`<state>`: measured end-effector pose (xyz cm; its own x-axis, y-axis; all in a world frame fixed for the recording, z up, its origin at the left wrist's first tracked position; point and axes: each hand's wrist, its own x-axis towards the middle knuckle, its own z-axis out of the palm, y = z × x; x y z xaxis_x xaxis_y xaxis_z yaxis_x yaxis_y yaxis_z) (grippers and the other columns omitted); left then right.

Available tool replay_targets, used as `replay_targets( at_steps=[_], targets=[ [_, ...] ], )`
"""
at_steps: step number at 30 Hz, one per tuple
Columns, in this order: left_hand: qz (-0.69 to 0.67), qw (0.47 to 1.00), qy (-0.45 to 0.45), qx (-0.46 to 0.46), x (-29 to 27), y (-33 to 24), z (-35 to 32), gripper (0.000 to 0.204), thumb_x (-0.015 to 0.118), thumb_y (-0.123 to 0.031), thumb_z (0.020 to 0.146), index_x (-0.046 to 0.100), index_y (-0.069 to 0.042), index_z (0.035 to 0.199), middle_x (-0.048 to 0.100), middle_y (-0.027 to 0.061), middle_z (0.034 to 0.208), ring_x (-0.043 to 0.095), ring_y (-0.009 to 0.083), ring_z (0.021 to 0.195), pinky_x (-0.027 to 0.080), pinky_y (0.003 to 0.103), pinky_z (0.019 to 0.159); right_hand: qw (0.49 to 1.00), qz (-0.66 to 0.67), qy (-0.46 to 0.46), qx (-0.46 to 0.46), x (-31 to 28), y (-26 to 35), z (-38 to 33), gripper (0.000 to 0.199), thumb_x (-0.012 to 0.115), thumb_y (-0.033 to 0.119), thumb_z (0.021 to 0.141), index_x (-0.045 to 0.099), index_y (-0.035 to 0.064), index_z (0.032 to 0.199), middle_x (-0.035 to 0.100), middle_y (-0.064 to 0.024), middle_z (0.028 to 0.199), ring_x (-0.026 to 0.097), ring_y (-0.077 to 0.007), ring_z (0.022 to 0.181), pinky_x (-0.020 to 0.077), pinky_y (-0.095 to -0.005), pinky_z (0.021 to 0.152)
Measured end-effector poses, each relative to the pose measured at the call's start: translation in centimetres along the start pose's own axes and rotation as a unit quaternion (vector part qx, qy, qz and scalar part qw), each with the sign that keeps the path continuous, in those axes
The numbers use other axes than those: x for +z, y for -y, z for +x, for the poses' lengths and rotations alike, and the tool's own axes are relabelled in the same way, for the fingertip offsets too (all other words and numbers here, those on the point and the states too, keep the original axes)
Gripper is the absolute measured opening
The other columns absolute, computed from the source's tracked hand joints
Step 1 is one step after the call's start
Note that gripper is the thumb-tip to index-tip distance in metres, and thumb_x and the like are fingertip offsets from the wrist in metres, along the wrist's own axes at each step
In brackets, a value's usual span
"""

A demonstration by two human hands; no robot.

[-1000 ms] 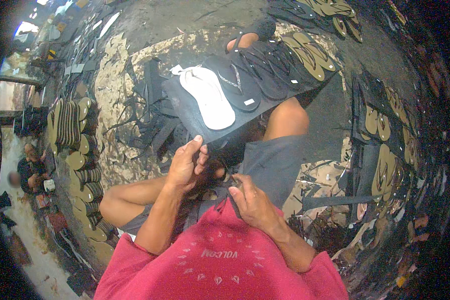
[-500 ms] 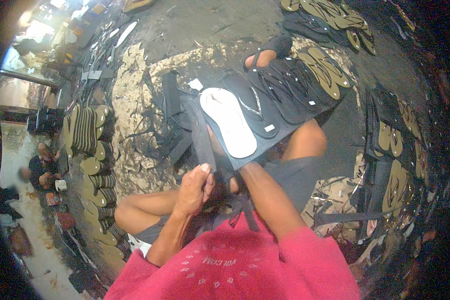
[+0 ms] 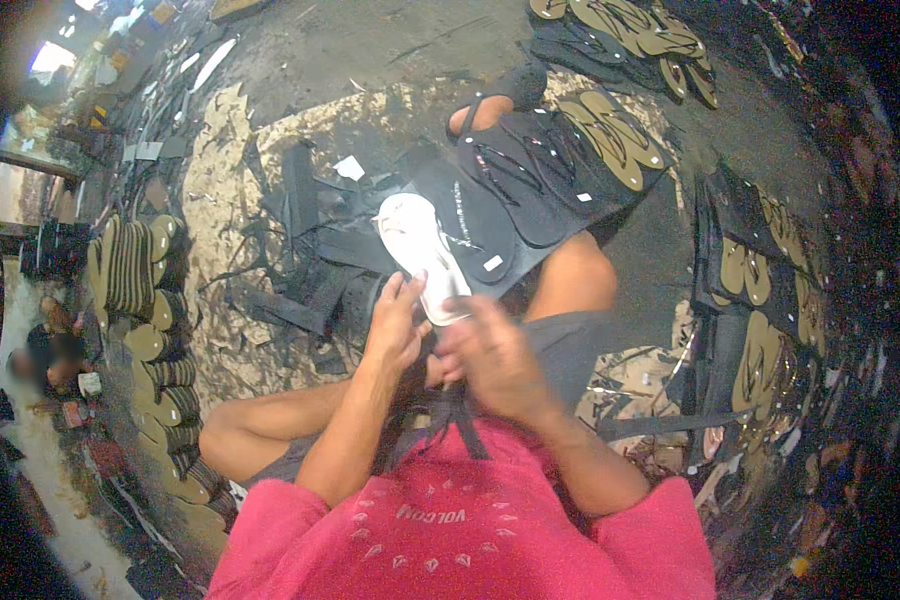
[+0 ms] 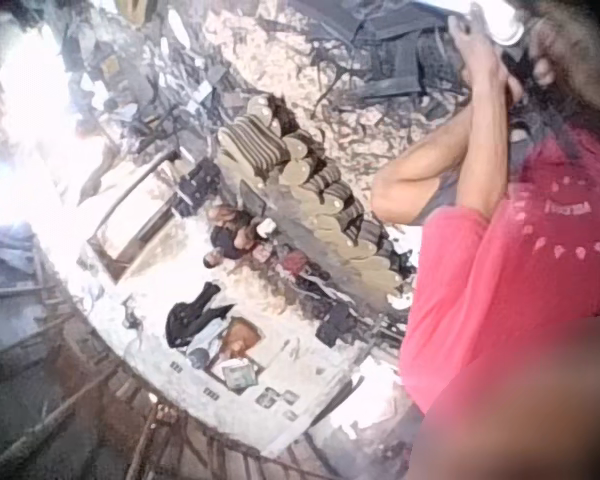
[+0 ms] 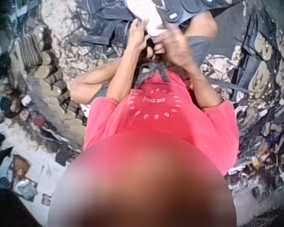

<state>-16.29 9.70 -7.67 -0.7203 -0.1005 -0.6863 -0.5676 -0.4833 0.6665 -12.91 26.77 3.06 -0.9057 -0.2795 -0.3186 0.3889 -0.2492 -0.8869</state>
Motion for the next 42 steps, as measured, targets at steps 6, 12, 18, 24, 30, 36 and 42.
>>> replay_targets(
  at_steps=[6, 12, 18, 24, 30, 36, 42],
  targets=[
    [-0.002, 0.998, -0.049, -0.047, 2.9, 2.4, 0.1, 0.077, 0.073, -0.048, 0.096, 0.049, 0.006, 0.145, 0.064, 0.0099, 0.135, 0.06, 0.0209, 0.122, 0.047, 0.038, 0.104, 0.952, -0.257, -0.102, 0.128, -5.6, 0.4, -5.5, 0.04, 0.052, 0.032, 0.109, 0.053, 0.0021, 0.135, 0.059, -0.0055, 0.069, 0.059, -0.0134, 0.059, 0.0523, -0.0334, 0.057],
    [-0.197, 0.974, 0.111, 0.02, 3.2, -1.6, -2.3, 0.063, 0.067, -0.047, 0.1, 0.056, 0.001, 0.138, 0.068, 0.0102, 0.126, 0.068, 0.0232, 0.111, 0.054, 0.04, 0.099, 0.884, -0.459, -0.061, 0.061, -3.7, -0.6, -7.6, 0.039, 0.058, 0.03, 0.105, 0.053, -0.0026, 0.126, 0.07, -0.0329, 0.104, 0.067, -0.0532, 0.101, 0.0552, -0.0538, 0.082],
    [-0.15, 0.983, 0.104, -0.001, 2.6, -3.5, -4.3, 0.057, 0.06, -0.045, 0.104, 0.051, -0.005, 0.143, 0.064, 0.0118, 0.134, 0.064, 0.026, 0.12, 0.053, 0.044, 0.103, 0.881, -0.471, -0.021, 0.031, -3.0, -1.3, -1.3, 0.034, 0.062, 0.027, 0.101, 0.056, -0.0025, 0.117, 0.069, -0.0333, 0.098, 0.066, -0.0543, 0.092, 0.0523, -0.0606, 0.078],
    [-0.151, 0.984, 0.09, 0.028, 2.8, -3.4, -4.2, 0.048, 0.062, -0.037, 0.105, 0.053, -0.002, 0.136, 0.068, 0.0095, 0.122, 0.069, 0.0211, 0.109, 0.059, 0.038, 0.093, 0.827, -0.549, -0.004, -0.123, -3.5, -7.8, 7.5, 0.035, 0.061, 0.019, 0.099, 0.059, -0.0029, 0.126, 0.071, -0.0294, 0.105, 0.068, -0.0486, 0.099, 0.0535, -0.0562, 0.087],
    [-0.16, 0.984, 0.077, 0.001, 2.1, -3.5, -3.6, 0.049, 0.061, -0.037, 0.105, 0.052, -0.002, 0.138, 0.067, 0.0095, 0.124, 0.068, 0.0206, 0.108, 0.058, 0.037, 0.094, 0.808, -0.481, -0.047, -0.337, -3.4, -10.8, 14.9, 0.037, 0.059, 0.025, 0.101, 0.06, -0.0014, 0.126, 0.072, -0.0214, 0.104, 0.069, -0.0381, 0.097, 0.0538, -0.0478, 0.087],
    [-0.138, 0.989, 0.061, -0.005, 1.6, -3.7, -3.1, 0.048, 0.061, -0.038, 0.105, 0.054, -0.002, 0.136, 0.068, 0.0086, 0.119, 0.069, 0.0197, 0.104, 0.057, 0.036, 0.092, 0.876, -0.469, 0.053, -0.095, -5.0, -10.7, 21.5, 0.04, 0.057, 0.032, 0.103, 0.061, -0.002, 0.123, 0.069, -0.0172, 0.097, 0.069, -0.0301, 0.088, 0.0549, -0.0414, 0.075],
    [-0.103, 0.993, 0.06, -0.027, -1.8, -3.7, -7.1, 0.044, 0.061, -0.038, 0.104, 0.059, -0.001, 0.128, 0.069, 0.0081, 0.113, 0.069, 0.0188, 0.1, 0.056, 0.034, 0.088, 0.929, -0.342, 0.12, 0.072, -3.0, -9.2, 25.6, 0.045, 0.055, 0.04, 0.105, 0.061, -0.0026, 0.12, 0.067, -0.0131, 0.091, 0.068, -0.0221, 0.08, 0.056, -0.0349, 0.063]
  ],
)
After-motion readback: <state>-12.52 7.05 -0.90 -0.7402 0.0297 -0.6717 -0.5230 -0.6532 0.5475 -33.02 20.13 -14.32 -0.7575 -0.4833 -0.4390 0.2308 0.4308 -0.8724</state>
